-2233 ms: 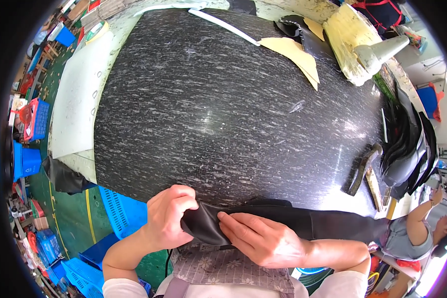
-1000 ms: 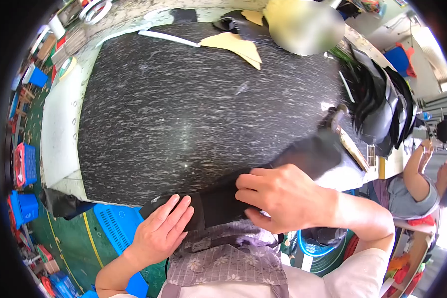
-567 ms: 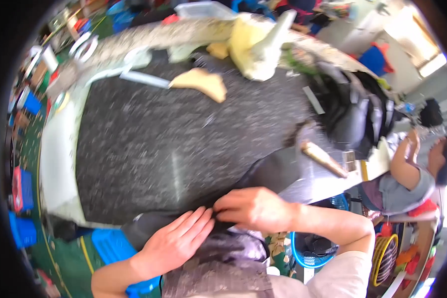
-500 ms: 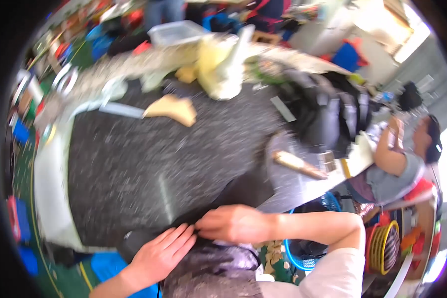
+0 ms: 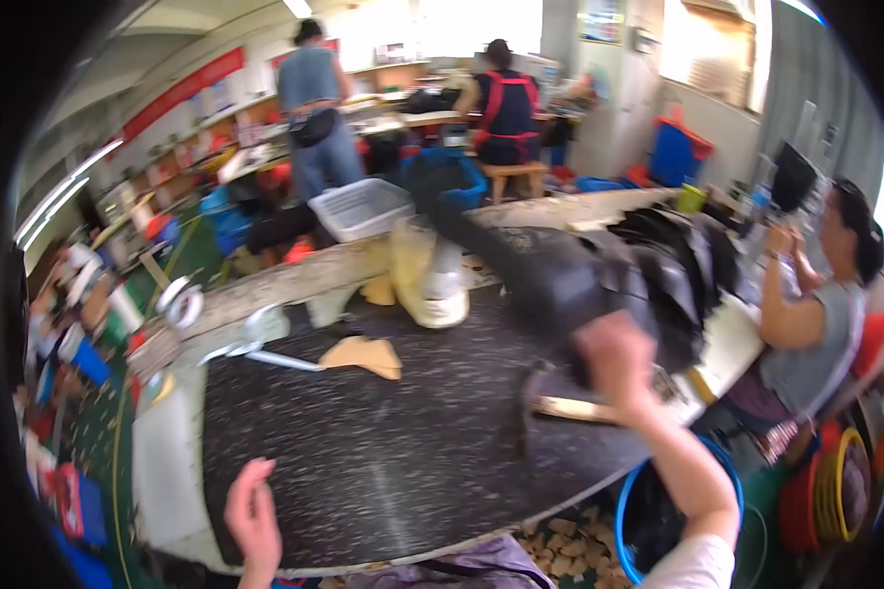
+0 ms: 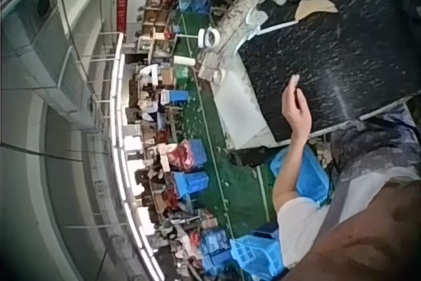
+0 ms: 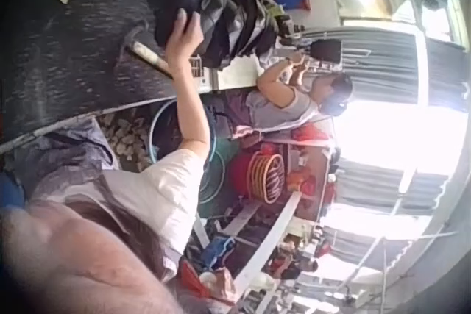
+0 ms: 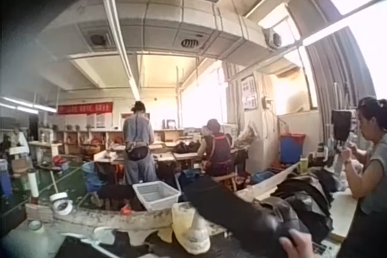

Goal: Assembling shoe components by applying adhesive lining to leather pieces and preparing shoe lasts at a factory workstation.

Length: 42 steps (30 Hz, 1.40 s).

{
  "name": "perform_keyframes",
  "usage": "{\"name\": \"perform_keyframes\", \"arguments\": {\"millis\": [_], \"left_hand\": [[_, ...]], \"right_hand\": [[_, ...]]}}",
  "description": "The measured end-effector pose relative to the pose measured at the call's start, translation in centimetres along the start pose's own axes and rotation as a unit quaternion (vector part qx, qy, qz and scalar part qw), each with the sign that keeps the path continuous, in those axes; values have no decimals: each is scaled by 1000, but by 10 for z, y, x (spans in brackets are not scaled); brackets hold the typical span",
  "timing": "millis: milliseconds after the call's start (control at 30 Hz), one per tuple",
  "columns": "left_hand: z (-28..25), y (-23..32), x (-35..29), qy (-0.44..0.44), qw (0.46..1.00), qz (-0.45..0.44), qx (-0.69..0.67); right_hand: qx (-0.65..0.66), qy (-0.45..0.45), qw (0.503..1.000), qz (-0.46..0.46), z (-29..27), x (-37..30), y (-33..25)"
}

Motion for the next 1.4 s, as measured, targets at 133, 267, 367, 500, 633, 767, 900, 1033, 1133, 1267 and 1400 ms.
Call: {"name": "perform_keyframes", "arguments": {"millis": [133,267,367,500,633,767,900,1033,1133,1267,1400], "left_hand": [[83,43,4,-140,964,181,135],[98,33,30,-147,917,280,245],[77,-12,119,-93,888,287,346],[35,-92,208,-51,910,181,370],[47,-53,205,-55,983,159,-72],[-16,-58,210,79,994,77,-15],[-53,-134,240,137,972,27,191],[-2,-156,242,49,936,6,350],[-9,-170,259,123,961,-26,246],[-53,-142,203,420,906,56,1],[-68,-112,130,408,870,70,-267]], "right_hand": [[-4,116,972,204,-32,-1,159],[-165,136,974,77,-41,3,111],[-38,57,998,-13,-10,28,20],[60,-164,970,-167,78,40,-110],[57,-276,919,-275,116,18,-143],[48,-313,903,-291,127,24,-142],[64,-244,941,-227,140,56,-119],[-71,-190,968,-147,134,53,-68],[-136,-198,967,-87,150,50,48],[-156,-342,925,-59,174,65,102],[-216,-306,914,-156,160,80,81]]}}
Point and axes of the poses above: each hand's wrist, its own x-axis towards the middle knuckle, its own z-axis out of the palm, y = z × x, the point moved 8 cm from there along x, towards the middle knuckle, and after that the axes turned 10 degrees about -y, right-handed, at the moved point
